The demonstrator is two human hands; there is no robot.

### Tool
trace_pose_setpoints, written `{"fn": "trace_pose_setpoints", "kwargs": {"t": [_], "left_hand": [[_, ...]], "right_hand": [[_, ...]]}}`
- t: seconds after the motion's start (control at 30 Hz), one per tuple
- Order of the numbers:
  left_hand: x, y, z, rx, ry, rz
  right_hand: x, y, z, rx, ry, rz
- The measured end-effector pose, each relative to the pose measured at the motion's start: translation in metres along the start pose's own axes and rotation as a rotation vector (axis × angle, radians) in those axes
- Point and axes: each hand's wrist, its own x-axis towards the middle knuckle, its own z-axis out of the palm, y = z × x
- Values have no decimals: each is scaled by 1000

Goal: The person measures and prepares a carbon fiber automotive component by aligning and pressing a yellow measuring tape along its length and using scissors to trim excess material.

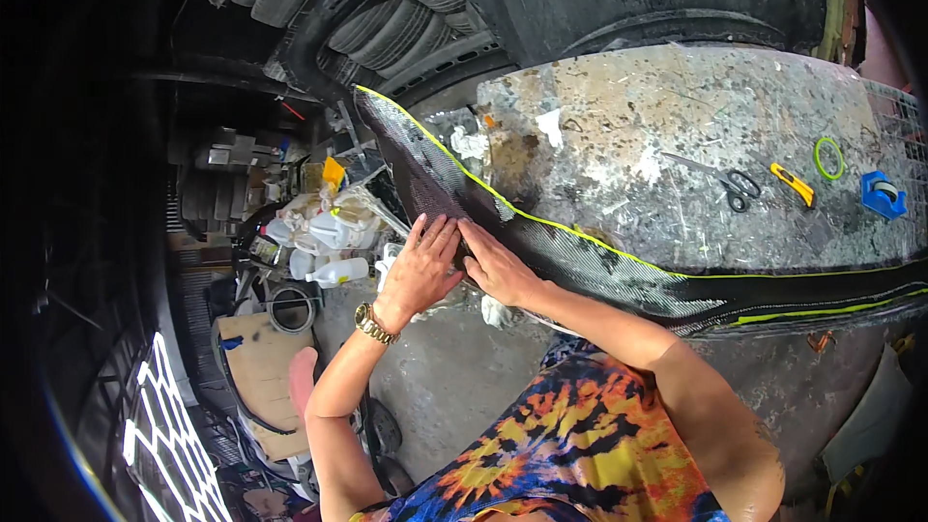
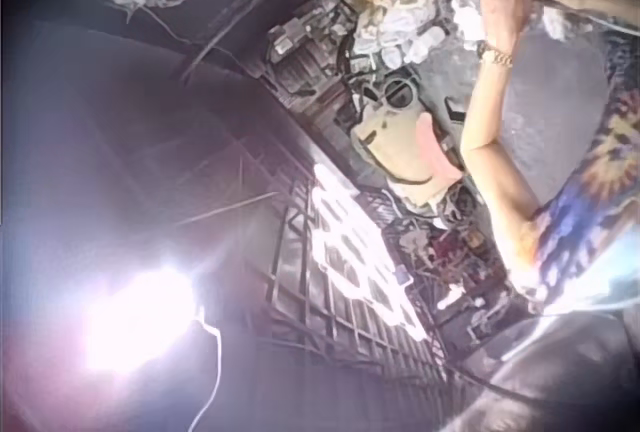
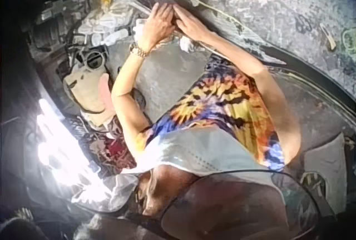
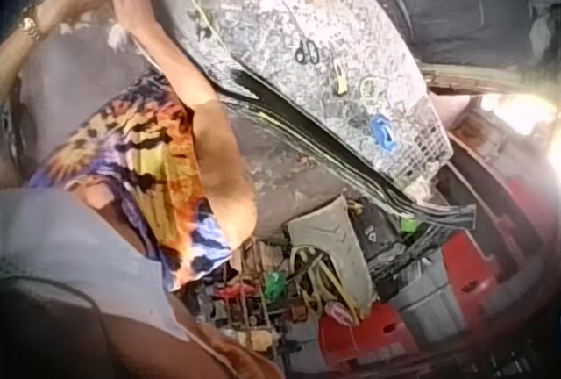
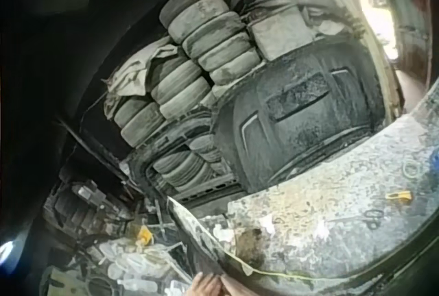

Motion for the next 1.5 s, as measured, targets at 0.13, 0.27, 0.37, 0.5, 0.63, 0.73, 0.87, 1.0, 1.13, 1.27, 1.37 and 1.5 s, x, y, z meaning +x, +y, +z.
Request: {"fn": "trace_pose_setpoints", "kwargs": {"t": [0.13,0.27,0.37,0.5,0.63,0.73,0.87,1.0,1.13,1.27,1.37,1.5], "left_hand": [[-3,-27,-11,39,25,45],[-6,-53,-12,31,42,116],[-8,-71,-13,52,37,178],[-8,-87,-15,114,62,202],[-8,-96,-19,165,29,224],[-7,-98,-17,133,25,217],[-3,-102,-18,159,11,220],[0,-103,-26,186,-6,226],[-1,-105,-25,201,-3,232],[0,-112,-20,240,56,251],[2,-116,-18,236,83,246],[4,-121,-22,189,109,261]], "right_hand": [[9,0,10,-97,61,24],[15,3,18,-168,134,-15],[20,-6,20,-246,143,36],[30,-10,24,-272,242,64],[36,-17,27,-381,256,75],[43,-20,28,-489,247,51],[53,-13,28,-563,277,10],[58,-3,25,-573,280,-39],[55,-3,23,-610,240,-50],[53,-3,24,-705,232,-83],[53,2,20,-753,194,-147],[54,1,16,-828,150,-169]]}}
